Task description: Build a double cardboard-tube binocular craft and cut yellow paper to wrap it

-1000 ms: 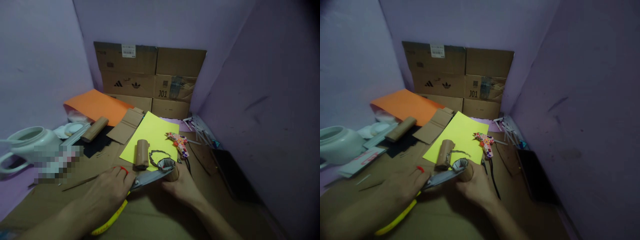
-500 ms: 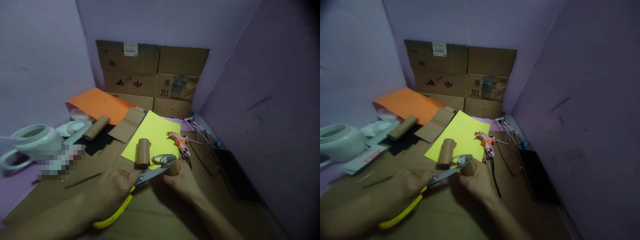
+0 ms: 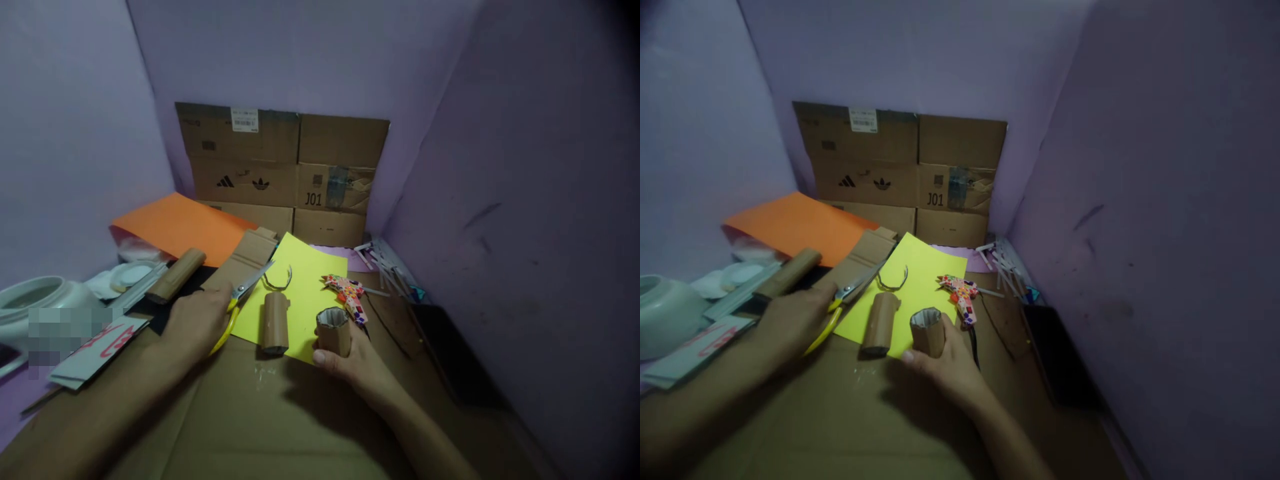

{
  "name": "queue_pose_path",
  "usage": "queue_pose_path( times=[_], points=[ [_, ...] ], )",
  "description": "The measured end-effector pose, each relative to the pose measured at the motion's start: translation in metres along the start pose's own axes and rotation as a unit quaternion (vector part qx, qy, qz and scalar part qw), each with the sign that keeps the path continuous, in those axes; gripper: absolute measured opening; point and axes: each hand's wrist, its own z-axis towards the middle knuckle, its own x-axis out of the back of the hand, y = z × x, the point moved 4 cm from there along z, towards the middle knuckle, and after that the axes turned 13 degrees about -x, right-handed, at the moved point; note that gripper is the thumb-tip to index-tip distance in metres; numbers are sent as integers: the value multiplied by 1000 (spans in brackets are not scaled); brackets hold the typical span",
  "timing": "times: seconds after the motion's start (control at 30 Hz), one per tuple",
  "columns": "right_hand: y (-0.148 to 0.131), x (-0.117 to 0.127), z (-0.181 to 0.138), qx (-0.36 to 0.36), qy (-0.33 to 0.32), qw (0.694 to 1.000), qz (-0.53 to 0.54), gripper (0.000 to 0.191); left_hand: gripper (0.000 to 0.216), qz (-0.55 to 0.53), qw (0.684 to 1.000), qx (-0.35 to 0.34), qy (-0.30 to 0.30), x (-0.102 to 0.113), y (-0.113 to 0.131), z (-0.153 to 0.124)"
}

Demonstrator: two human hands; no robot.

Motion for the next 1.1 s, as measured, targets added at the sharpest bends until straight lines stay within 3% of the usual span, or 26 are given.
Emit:
queue_pose_path(
  times=[0.13,0.27,0.43,0.57,0.7,0.8,0.9,0.97,1.03,1.1],
  points=[
    [1,7,5,-12,58,998,15,43,26,-51,999,-6,-18,-19,-5,9],
    [-1,10,6,-20,104,994,-32,43,28,-81,997,2,-18,-23,-7,10],
    [1,-4,-2,-34,16,999,4,43,44,-107,990,78,53,-9,13,2],
    [2,-16,-6,-24,-49,999,6,43,64,-221,973,46,36,-9,53,0],
    [3,-15,-4,-36,-45,998,11,51,72,-272,961,31,42,-17,65,0],
    [0,-13,-3,-17,-27,999,15,44,73,-415,907,14,76,-24,56,-6],
    [-1,-13,-4,-3,-12,1000,1,44,65,-614,780,-24,122,-24,51,-18],
    [2,-15,-5,7,-23,1000,-8,47,51,-690,714,-50,106,-22,54,-26],
    [6,-18,-5,19,-47,999,-6,48,38,-698,711,-61,62,-23,61,-32],
    [11,-21,-5,25,-72,997,-6,51,33,-665,744,-67,30,-25,68,-36]
  ],
)
